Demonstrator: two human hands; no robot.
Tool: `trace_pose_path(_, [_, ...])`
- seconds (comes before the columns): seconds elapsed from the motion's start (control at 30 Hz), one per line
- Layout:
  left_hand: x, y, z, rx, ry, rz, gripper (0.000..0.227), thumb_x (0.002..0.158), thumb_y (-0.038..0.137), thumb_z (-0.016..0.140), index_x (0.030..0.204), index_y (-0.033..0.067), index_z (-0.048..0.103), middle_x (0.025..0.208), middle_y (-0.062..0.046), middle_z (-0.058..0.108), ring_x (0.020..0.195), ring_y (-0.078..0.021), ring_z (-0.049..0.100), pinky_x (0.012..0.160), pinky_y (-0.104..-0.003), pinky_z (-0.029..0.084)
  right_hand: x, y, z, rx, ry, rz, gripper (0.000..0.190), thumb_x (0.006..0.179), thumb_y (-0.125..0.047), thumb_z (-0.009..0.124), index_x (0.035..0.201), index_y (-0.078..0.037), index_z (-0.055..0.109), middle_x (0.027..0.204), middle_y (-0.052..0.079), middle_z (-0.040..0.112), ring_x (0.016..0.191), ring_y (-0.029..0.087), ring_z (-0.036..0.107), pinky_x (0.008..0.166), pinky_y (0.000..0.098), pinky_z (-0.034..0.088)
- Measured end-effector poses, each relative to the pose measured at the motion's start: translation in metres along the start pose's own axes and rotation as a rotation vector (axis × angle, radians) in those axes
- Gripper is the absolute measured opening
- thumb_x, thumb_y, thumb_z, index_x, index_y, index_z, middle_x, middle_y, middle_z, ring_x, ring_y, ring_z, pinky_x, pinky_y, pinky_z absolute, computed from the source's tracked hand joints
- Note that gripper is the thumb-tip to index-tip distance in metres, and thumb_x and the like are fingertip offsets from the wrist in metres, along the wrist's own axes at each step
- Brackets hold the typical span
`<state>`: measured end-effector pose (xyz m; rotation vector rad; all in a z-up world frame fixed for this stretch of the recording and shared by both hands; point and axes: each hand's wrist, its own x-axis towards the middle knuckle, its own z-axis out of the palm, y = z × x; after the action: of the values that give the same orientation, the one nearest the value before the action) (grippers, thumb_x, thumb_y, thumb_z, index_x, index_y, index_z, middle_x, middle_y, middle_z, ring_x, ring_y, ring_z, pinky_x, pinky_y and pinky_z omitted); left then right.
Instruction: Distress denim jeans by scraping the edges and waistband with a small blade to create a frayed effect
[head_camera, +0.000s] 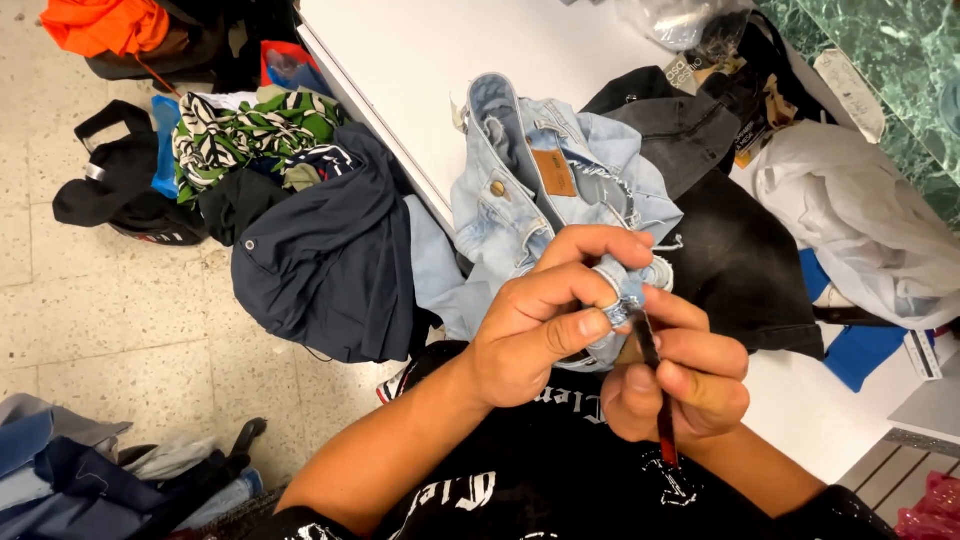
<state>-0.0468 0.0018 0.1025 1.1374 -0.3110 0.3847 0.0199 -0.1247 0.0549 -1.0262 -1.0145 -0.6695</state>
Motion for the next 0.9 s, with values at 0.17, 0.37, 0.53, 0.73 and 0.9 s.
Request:
trace_pose_path(0.17, [0.003, 0.005, -0.005, 0.153, -0.058, 0.049, 0.027, 0.112, 0.036, 0.049, 0.109, 0.0135, 0.064, 0.144, -0.009, 0.048, 0.153, -0.0345, 0.043, 0.137, -0.051, 0.035, 0.011, -0.005, -0.008, -0.057, -0.088, 0.047, 0.020, 0.103, -0.008, 0.060, 0.123, -0.014, 0.060, 0.102, 0.012, 0.057, 0.107, 0.046, 0.069, 0.095, 0.0453, 0.065])
trace_pose_path(0.37, [0.003, 0.008, -0.010, 0.184, -0.062, 0.042, 0.027, 0.110, 0.035, 0.050, 0.104, 0.0127, 0.063, 0.142, -0.011, 0.049, 0.149, -0.0328, 0.045, 0.133, -0.049, 0.036, 0.008, -0.004, -0.027, 0.068, -0.163, 0.092, 0.013, 0.101, -0.008, 0.060, 0.114, -0.010, 0.061, 0.098, 0.013, 0.058, 0.107, 0.052, 0.069, 0.096, 0.0541, 0.065])
trace_pose_path(0.53, [0.003, 0.005, -0.014, 0.103, -0.059, 0.005, 0.029, 0.108, 0.036, 0.053, 0.101, 0.0113, 0.065, 0.144, -0.012, 0.047, 0.144, -0.0258, 0.046, 0.125, -0.041, 0.037, 0.018, -0.012, -0.028, 0.129, -0.067, 0.131, 0.011, 0.101, -0.017, 0.057, 0.108, -0.009, 0.054, 0.086, 0.011, 0.053, 0.094, 0.045, 0.071, 0.088, 0.0410, 0.063])
trace_pose_path(0.73, [0.014, 0.024, -0.021, 0.593, -0.081, 0.278, 0.023, 0.095, 0.029, 0.067, 0.083, 0.0122, 0.056, 0.120, -0.010, 0.049, 0.119, -0.0341, 0.052, 0.110, -0.051, 0.043, 0.060, 0.019, -0.036, 0.129, -0.303, 0.370, 0.035, 0.098, -0.022, 0.064, 0.127, -0.004, 0.057, 0.118, 0.021, 0.071, 0.114, 0.034, 0.076, 0.106, 0.0450, 0.069])
trace_pose_path(0.9, [0.011, 0.037, -0.022, 1.012, -0.122, 0.266, 0.015, 0.086, 0.019, 0.068, 0.078, 0.0119, 0.057, 0.095, -0.006, 0.051, 0.083, -0.0285, 0.050, 0.077, -0.042, 0.034, 0.061, 0.062, -0.030, 0.376, -0.896, 0.892, 0.035, 0.082, -0.035, 0.081, 0.098, -0.013, 0.058, 0.077, -0.005, 0.055, 0.063, 0.006, 0.043, 0.054, 0.0229, 0.035])
